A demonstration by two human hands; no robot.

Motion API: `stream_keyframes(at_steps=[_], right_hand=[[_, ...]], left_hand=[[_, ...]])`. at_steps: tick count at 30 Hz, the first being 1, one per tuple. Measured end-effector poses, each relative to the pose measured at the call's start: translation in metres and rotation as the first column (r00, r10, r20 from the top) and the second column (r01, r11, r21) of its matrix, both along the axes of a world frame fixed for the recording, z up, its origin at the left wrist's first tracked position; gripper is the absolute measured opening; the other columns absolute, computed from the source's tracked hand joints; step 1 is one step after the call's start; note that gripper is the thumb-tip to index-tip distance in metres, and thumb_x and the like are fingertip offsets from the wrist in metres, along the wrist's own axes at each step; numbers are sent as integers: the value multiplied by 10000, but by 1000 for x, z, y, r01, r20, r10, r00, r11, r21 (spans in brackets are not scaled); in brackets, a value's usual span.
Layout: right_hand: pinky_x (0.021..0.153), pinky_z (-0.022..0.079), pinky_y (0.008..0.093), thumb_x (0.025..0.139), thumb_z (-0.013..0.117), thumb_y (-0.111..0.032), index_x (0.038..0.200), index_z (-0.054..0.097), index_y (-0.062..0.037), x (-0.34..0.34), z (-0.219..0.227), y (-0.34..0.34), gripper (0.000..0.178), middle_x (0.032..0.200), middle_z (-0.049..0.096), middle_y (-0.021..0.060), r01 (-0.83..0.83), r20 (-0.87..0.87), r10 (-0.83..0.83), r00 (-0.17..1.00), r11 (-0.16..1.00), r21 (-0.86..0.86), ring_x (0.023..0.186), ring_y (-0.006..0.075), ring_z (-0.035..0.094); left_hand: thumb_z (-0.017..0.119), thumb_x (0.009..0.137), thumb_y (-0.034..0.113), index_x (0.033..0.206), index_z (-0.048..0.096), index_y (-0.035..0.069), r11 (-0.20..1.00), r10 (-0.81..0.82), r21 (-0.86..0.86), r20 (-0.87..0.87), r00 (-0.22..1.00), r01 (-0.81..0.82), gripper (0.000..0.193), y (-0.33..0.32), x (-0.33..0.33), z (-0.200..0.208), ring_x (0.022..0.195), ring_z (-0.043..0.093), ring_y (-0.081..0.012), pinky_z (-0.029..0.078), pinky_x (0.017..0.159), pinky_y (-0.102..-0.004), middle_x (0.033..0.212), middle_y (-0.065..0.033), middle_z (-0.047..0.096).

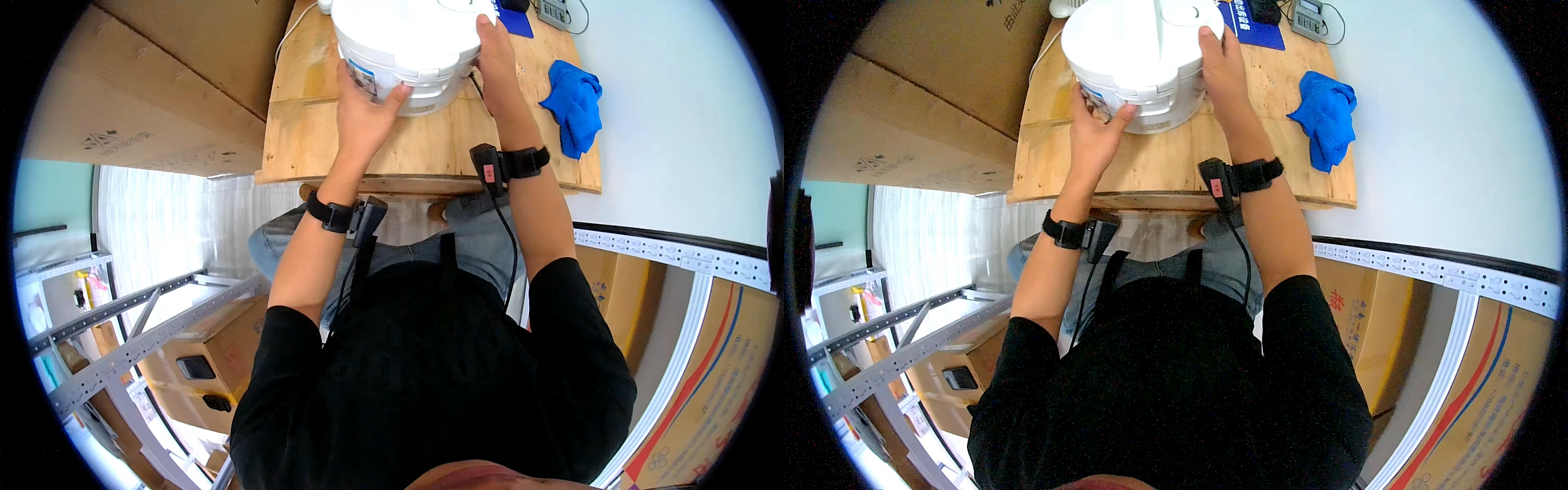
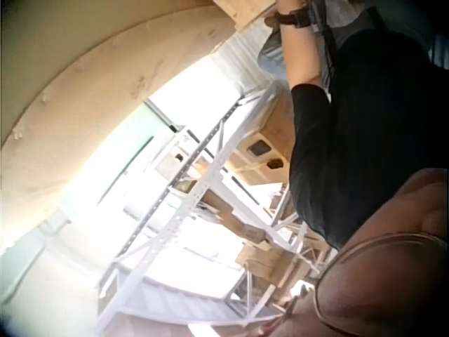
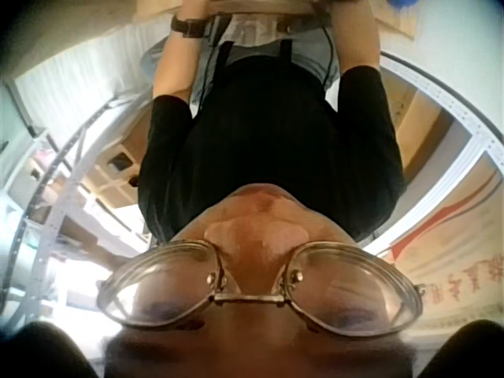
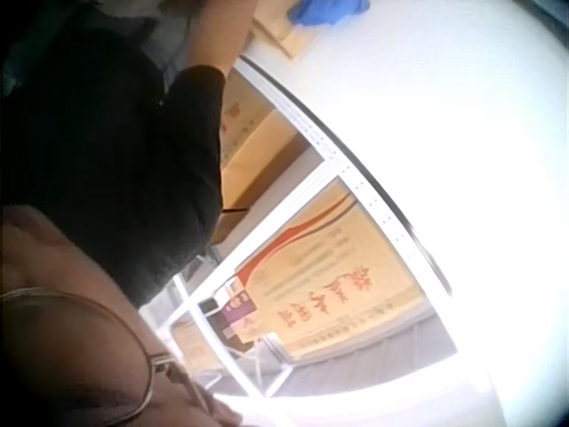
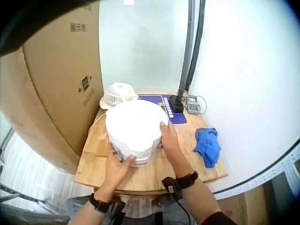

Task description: The person uses a screwdriver to fasten screws into the lid of a white bucket-like appliance. They then wipe the lid with a blue cloth and place a white plastic cover on top, securing it by hand.

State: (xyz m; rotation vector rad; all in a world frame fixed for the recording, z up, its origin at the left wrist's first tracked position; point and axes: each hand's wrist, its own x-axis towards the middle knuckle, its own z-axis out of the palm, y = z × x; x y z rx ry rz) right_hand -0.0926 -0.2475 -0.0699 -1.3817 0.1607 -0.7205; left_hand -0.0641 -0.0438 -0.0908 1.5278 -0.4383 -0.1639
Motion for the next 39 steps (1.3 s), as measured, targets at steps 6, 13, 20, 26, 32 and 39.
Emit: stream_keyframes(at_steps=[6, 13, 20, 26, 32, 39], right_hand=[[942, 419, 290, 975, 576, -339, 1315, 503, 14, 10, -5, -4, 496, 1205, 597, 85, 40, 33, -38, 999, 998, -57, 1085, 157, 533], [928, 423, 288, 959, 594, -387, 1313, 500, 13, 5, -7, -5, 543, 1178, 601, 88, 65, 3, -65, 998, 996, -63, 1069, 155, 535], [969, 412, 302, 959, 584, -410, 1363, 453, -1, -1, -2, 1, 590, 1250, 566, 111, 48, -63, -50, 997, 998, -32, 1132, 174, 519], [989, 402, 324, 958, 585, -396, 1374, 452, -33, 0, -4, 3, 568, 1281, 558, 109, 46, -45, -46, 998, 999, -5, 1154, 192, 515], [1001, 395, 337, 946, 602, -294, 1373, 470, -43, 0, 10, 4, 512, 1290, 570, 103, -60, -43, 63, 997, 996, 59, 1171, 193, 512], [1004, 395, 337, 940, 598, -254, 1383, 483, -39, 16, 13, 8, 506, 1314, 569, 91, -115, -64, 122, 990, 988, 101, 1184, 188, 510]], left_hand=[[846, 713, 304, 1486, 234, -13, 941, 160, 135, 634, 757, -312, 1036, 0, 6, 4, 1362, 317, -483, 299, 1112, -494, 1495, -347, 247], [879, 653, 292, 1347, 533, 173, 930, 10, 183, 855, 519, -319, 784, -4, 12, 15, 1367, 225, -502, 253, 1094, -586, 1521, -236, 254], [873, 625, 181, 1242, 576, 150, 917, 54, 168, 847, 530, -363, 685, -11, 11, 13, 1356, 222, -447, 229, 1104, -572, 1433, -142, 345], [857, 614, 126, 1223, 580, 142, 919, 83, 149, 832, 549, -364, 669, -13, 8, 16, 1353, 229, -437, 224, 1110, -563, 1416, -134, 363], [855, 606, 116, 1188, 607, 139, 923, 109, 123, 825, 555, -365, 633, -11, 9, 17, 1334, 221, -459, 228, 1087, -585, 1394, -157, 372], [857, 597, 108, 1168, 622, 123, 899, 141, 110, 844, 517, -425, 618, -6, 11, 17, 1312, 219, -467, 216, 1077, -599, 1360, -166, 385]])
